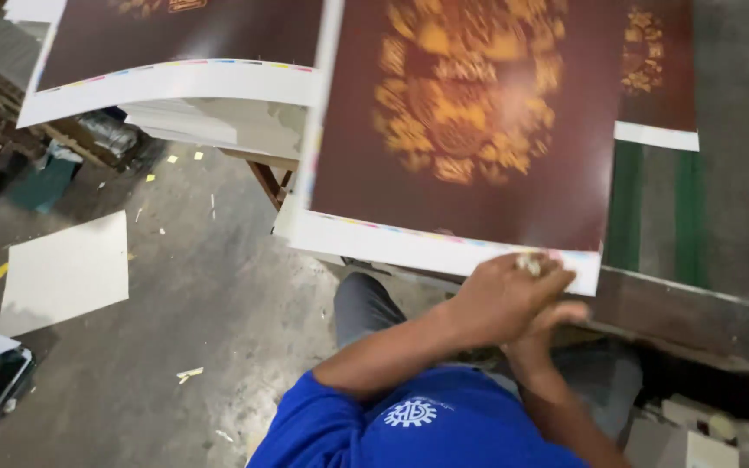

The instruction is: The person repeatedly picks up large printed sheets from a stack on the left and places them onto a pile on the right. The sheets feature a brown and gold design with the text 'YAQOUT'. The person handles the sheets by hand, moving them one by one in a repetitive sorting process.

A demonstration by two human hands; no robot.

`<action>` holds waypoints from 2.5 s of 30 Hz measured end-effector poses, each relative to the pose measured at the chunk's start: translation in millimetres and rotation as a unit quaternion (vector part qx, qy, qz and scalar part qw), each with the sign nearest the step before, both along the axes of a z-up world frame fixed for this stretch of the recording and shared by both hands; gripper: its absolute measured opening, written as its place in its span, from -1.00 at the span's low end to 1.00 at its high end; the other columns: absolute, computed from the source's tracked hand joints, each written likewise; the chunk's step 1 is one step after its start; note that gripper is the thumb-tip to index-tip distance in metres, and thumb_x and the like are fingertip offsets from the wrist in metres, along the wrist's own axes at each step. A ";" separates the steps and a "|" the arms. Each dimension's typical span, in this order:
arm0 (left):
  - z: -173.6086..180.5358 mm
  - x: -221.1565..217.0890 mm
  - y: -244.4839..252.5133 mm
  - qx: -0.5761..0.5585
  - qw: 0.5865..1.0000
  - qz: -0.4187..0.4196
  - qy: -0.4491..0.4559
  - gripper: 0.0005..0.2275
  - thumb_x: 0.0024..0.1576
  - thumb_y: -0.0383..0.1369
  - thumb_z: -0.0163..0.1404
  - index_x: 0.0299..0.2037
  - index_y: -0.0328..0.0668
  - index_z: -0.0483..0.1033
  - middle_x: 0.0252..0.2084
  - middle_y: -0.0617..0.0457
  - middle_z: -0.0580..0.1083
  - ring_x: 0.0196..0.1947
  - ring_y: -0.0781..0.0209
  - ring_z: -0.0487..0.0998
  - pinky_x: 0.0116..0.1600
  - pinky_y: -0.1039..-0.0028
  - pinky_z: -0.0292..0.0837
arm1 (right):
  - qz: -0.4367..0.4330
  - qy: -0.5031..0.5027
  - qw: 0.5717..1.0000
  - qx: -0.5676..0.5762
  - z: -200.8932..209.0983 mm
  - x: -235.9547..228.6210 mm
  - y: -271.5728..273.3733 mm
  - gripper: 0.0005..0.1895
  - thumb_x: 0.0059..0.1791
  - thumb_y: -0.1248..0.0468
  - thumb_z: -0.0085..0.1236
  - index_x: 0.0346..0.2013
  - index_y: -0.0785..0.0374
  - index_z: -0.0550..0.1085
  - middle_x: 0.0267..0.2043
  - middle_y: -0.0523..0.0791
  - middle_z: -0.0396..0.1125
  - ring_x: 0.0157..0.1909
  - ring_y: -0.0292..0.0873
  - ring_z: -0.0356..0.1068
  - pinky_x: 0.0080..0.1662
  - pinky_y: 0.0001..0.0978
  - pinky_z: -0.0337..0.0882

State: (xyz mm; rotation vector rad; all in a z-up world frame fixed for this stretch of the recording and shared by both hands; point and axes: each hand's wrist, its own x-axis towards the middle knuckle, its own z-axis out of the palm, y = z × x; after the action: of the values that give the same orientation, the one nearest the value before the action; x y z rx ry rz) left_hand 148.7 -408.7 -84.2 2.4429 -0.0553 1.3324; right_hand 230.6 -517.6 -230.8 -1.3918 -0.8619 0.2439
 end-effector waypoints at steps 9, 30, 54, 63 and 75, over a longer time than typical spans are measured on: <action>9.3 -81.6 177.4 0.127 0.937 0.325 0.023 -0.69 0.18 -0.51 0.20 0.13 -0.20 0.52 0.25 -0.04 0.54 0.44 0.02 0.42 0.55 -0.22 -0.06 | -0.196 0.283 0.919 0.194 -101.7 89.5 -127.7 -0.70 0.23 0.33 0.02 0.26 0.28 0.29 -0.08 -0.07 0.41 -0.25 -0.21 0.44 -0.32 -0.34 0.53; 63.7 -121.7 249.3 0.258 0.846 0.465 0.049 -0.88 0.36 -0.51 0.04 0.01 -0.24 0.63 0.00 -0.05 0.63 0.07 0.12 0.69 0.17 0.35 0.53 | -0.271 0.253 0.929 0.000 -127.5 247.0 -109.9 -0.64 0.24 0.28 -0.07 0.33 0.26 0.21 -0.02 -0.08 0.38 -0.25 -0.23 0.42 -0.37 -0.38 0.50; -48.1 14.0 62.6 0.056 0.991 0.053 0.114 -0.61 0.12 -0.34 0.20 0.17 -0.19 0.54 0.32 -0.12 0.43 0.35 -0.12 0.42 0.39 -0.02 0.27 | 0.143 0.290 0.945 0.056 -12.6 62.9 35.6 -0.51 0.09 0.29 0.03 0.32 0.34 0.27 0.23 -0.16 0.34 0.23 -0.27 0.35 0.25 -0.36 0.35; -0.3 -4.3 195.6 0.292 0.897 0.267 0.197 -0.68 0.28 -0.18 0.05 0.07 -0.27 0.50 0.20 -0.20 0.48 0.25 -0.28 0.45 0.42 -0.22 0.19 | -0.053 0.317 0.941 0.107 -65.6 103.9 -29.2 -0.81 0.21 0.31 0.04 0.09 0.33 0.37 -0.09 -0.05 0.41 -0.16 -0.16 0.49 -0.31 -0.32 0.55; 111.1 -111.7 373.9 0.117 0.800 0.527 0.263 -0.34 0.40 0.18 -0.12 0.01 -0.51 0.55 -0.07 -0.44 0.55 -0.11 -0.30 0.57 -0.02 -0.09 0.41 | -0.277 0.299 0.905 0.122 -125.7 136.3 -172.0 -0.69 0.24 0.35 -0.01 0.30 0.27 0.36 -0.08 -0.10 0.41 -0.31 -0.22 0.41 -0.39 -0.39 0.49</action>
State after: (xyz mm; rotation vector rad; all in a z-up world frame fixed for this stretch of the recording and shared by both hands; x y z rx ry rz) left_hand 37.1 -34.8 26.9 3.0621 1.5623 0.8736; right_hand 366.9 -689.6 -356.4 -1.1696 0.0295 0.1049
